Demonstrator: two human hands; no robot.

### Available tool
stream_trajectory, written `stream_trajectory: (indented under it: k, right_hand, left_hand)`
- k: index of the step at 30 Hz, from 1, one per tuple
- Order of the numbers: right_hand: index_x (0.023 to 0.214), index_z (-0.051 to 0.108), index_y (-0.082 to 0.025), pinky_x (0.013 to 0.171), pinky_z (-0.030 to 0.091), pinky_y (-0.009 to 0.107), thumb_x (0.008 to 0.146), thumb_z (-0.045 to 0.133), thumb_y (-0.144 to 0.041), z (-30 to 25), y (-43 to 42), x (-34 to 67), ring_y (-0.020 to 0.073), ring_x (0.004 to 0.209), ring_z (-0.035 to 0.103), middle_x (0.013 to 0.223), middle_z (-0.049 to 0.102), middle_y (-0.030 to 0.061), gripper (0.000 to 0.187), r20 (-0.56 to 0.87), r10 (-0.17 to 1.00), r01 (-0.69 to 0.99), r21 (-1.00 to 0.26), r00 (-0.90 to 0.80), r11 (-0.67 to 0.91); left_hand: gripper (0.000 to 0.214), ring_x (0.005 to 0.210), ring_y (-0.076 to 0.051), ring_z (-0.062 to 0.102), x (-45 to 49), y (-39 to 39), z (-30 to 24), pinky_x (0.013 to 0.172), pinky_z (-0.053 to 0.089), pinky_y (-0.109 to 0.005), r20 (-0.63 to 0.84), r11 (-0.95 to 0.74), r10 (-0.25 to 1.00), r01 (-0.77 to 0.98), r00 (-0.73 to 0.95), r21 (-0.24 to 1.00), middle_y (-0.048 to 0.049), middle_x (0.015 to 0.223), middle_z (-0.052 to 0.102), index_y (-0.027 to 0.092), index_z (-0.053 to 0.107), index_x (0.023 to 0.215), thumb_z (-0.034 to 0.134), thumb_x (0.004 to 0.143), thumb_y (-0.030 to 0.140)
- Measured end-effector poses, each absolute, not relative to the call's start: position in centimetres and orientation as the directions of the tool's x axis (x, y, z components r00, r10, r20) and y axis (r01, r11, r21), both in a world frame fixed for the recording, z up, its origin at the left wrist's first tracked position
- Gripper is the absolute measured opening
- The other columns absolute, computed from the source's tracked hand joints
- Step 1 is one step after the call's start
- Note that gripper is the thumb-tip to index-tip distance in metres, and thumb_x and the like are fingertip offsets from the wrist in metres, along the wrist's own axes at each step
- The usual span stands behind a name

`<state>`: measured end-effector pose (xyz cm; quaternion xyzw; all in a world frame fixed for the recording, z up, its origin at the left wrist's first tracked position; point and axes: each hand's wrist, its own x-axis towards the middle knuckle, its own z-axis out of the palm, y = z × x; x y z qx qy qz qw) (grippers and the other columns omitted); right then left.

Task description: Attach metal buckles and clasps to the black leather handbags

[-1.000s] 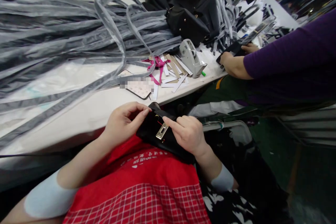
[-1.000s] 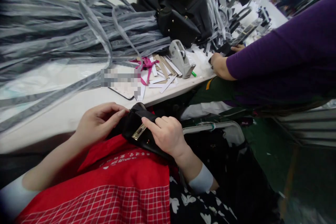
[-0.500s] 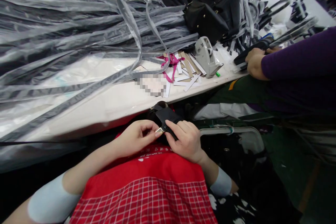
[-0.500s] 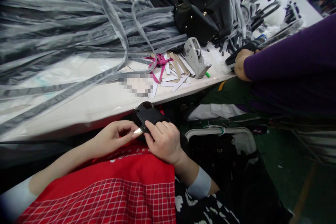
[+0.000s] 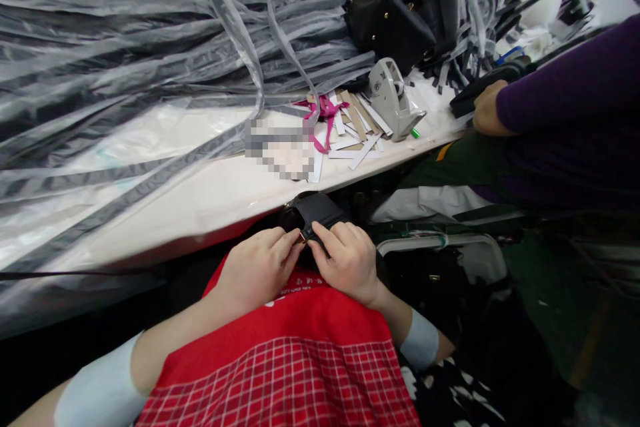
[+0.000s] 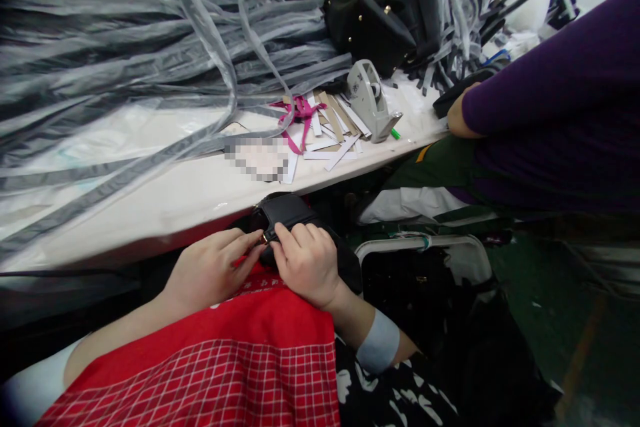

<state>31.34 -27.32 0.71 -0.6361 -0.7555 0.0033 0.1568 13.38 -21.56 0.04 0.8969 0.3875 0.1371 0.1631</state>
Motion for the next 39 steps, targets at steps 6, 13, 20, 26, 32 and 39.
stream_trajectory:
  k: [6, 13, 20, 26, 32, 39]
  right_hand:
    - [0.113, 0.063, -0.017, 0.066, 0.036, 0.035, 0.094, 0.051, -0.029, 0.4, -26.0, 30.3, 0.0222, 0.078, 0.053, 0.081, 0.06, 0.0078, 0.026, 0.186, 0.979, 0.974, -0.188, -0.088, 0.123]
    - [0.107, 0.063, -0.018, 0.067, 0.037, 0.035, 0.09, 0.053, -0.026, 0.2, -25.5, 30.2, 0.0218, 0.078, 0.054, 0.082, 0.062, 0.0067, 0.021, 0.186, 0.981, 0.973, -0.208, -0.061, 0.1]
    - [0.109, 0.063, -0.019, 0.067, 0.037, 0.035, 0.09, 0.054, -0.026, -0.1, -25.4, 30.2, 0.0212, 0.078, 0.055, 0.083, 0.063, 0.0062, 0.022, 0.157, 0.986, 0.976, -0.198, -0.063, 0.094]
    - [0.108, 0.063, -0.02, 0.069, 0.038, 0.035, 0.09, 0.055, -0.026, 0.1, -25.4, 30.4, 0.021, 0.08, 0.056, 0.083, 0.063, 0.0049, 0.021, 0.166, 0.986, 0.97, -0.232, -0.033, 0.072]
    - [0.109, 0.064, -0.02, 0.07, 0.039, 0.034, 0.088, 0.055, -0.024, 0.2, -25.4, 30.3, 0.0204, 0.081, 0.057, 0.084, 0.064, 0.0042, 0.023, 0.178, 0.984, 0.965, -0.254, -0.013, 0.059]
    - [0.111, 0.065, -0.02, 0.071, 0.039, 0.033, 0.088, 0.056, -0.023, -0.1, -25.5, 30.4, 0.0203, 0.08, 0.057, 0.084, 0.065, 0.005, 0.025, 0.187, 0.982, 0.963, -0.259, -0.031, 0.08]
  left_hand:
    - [0.035, 0.075, -0.019, 0.062, 14.2, -22.2, -0.3, 0.065, 0.048, -0.029, 0.058, -0.649, 0.756, 0.736, 0.652, 0.195, -0.0085, 0.085, 0.067, 0.014, 0.062, 0.119, 0.039, 0.098, 0.028]
    - [0.042, 0.084, -0.024, 0.062, 15.0, -22.4, -0.2, 0.067, 0.052, -0.031, -0.072, -0.72, 0.685, 0.688, 0.725, 0.087, -0.014, 0.089, 0.065, 0.003, 0.055, 0.128, 0.042, 0.088, 0.007]
    - [0.04, 0.081, -0.027, 0.063, 16.0, -22.1, 0.3, 0.065, 0.053, -0.034, -0.099, -0.744, 0.658, 0.665, 0.746, 0.066, -0.0162, 0.089, 0.066, 0.002, 0.062, 0.119, 0.042, 0.084, 0.004]
    - [0.026, 0.074, -0.024, 0.063, 15.5, -21.4, 0.2, 0.066, 0.052, -0.033, 0.082, -0.726, 0.686, 0.674, 0.723, 0.134, -0.0106, 0.08, 0.065, 0.011, 0.07, 0.096, 0.046, 0.087, 0.01]
    - [0.023, 0.075, -0.018, 0.064, 14.4, -18.9, -1.2, 0.07, 0.052, -0.031, 0.087, -0.489, 0.793, 0.544, 0.603, 0.682, -0.0056, 0.085, 0.067, 0.016, 0.066, 0.102, 0.052, 0.09, 0.03]
    - [0.024, 0.071, -0.014, 0.059, 13.5, -16.0, -2.1, 0.068, 0.05, -0.026, -0.05, -0.247, 0.662, 0.281, 0.748, 0.927, -0.0024, 0.082, 0.062, 0.018, 0.066, 0.094, 0.062, 0.083, 0.039]
